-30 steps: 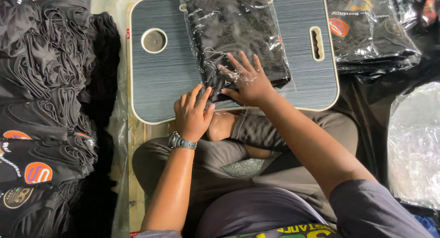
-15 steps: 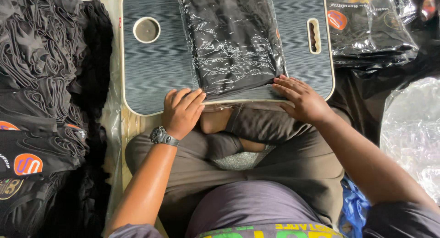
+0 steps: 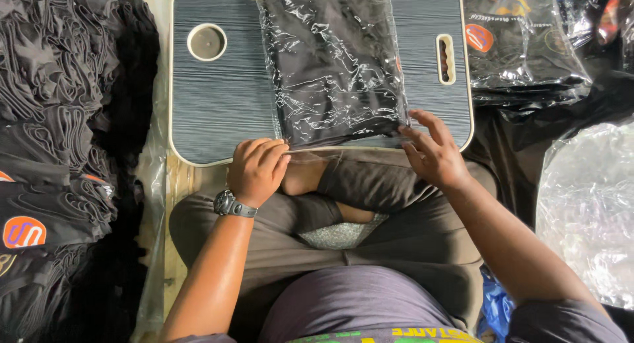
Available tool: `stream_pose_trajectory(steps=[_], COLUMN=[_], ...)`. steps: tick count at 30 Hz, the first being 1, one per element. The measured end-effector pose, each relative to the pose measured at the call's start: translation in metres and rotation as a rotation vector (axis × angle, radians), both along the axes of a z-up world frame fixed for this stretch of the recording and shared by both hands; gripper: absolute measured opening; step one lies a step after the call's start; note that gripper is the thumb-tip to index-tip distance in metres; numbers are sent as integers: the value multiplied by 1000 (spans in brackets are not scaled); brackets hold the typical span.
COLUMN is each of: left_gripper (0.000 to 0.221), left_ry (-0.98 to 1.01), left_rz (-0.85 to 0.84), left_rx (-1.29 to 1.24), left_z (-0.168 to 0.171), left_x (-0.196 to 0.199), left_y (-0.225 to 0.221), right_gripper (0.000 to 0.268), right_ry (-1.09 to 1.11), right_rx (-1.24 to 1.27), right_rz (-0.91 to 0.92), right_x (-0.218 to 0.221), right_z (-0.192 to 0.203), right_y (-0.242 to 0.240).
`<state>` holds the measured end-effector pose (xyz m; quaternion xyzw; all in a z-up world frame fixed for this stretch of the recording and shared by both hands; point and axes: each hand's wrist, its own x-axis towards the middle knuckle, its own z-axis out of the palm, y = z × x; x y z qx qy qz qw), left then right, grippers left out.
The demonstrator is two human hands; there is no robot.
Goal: The person picks up a folded black t-shirt from a stack, slides it into a clear plastic bag, removes a protective strip from the adhesive, and seals the bag shut on a small desk.
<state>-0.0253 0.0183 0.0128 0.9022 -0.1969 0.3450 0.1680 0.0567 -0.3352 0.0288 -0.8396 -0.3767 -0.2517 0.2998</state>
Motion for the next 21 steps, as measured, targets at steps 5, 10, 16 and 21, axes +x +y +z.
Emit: stream_pose_trajectory(steps=[5,10,16,21], left_gripper=[21,9,5,28], left_ry=[27,114,168,251], left_rz=[61,134,398,525], left_rx=[26,-166,-166,-186], left_z=[-1,-15,-23,1], left_x=[-2,3,13,17], left_y=[2,4,-13,-26], right_gripper=[7,6,4,8], right_ry=[41,272,522,598], right_rx=[-57,-9,-164,-298], right_rz=[123,48,-193,-344], right_x=[1,19,30,39], right_z=[9,4,22,29], right_y=[1,-7,8,17])
